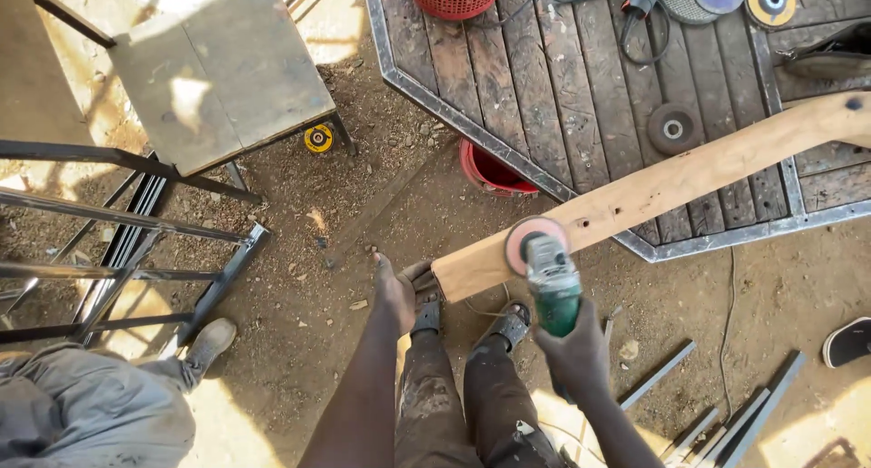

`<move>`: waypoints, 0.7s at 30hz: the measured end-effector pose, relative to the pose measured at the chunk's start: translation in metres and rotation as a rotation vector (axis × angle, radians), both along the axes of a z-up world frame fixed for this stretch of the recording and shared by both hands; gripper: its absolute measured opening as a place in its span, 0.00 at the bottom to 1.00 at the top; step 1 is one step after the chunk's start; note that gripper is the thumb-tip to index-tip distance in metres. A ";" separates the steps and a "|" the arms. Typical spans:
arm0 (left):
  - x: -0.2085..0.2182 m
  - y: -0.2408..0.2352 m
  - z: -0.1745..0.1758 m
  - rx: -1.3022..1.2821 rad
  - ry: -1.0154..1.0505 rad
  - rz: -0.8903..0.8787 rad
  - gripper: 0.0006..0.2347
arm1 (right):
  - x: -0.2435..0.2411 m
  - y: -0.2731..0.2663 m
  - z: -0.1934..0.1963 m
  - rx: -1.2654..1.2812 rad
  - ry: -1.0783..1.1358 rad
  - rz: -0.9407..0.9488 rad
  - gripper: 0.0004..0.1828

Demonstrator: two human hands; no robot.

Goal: Sanding the edges and surfaces of a curved wooden plank using an angle grinder with a sanding disc

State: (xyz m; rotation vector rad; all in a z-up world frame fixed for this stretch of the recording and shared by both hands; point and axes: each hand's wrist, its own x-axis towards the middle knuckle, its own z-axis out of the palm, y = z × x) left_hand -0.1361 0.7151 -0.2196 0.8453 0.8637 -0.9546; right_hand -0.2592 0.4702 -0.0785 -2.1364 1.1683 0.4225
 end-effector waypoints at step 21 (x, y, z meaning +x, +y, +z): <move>0.000 0.008 -0.016 -0.053 -0.018 -0.064 0.54 | 0.008 0.023 0.022 -0.082 0.077 -0.045 0.40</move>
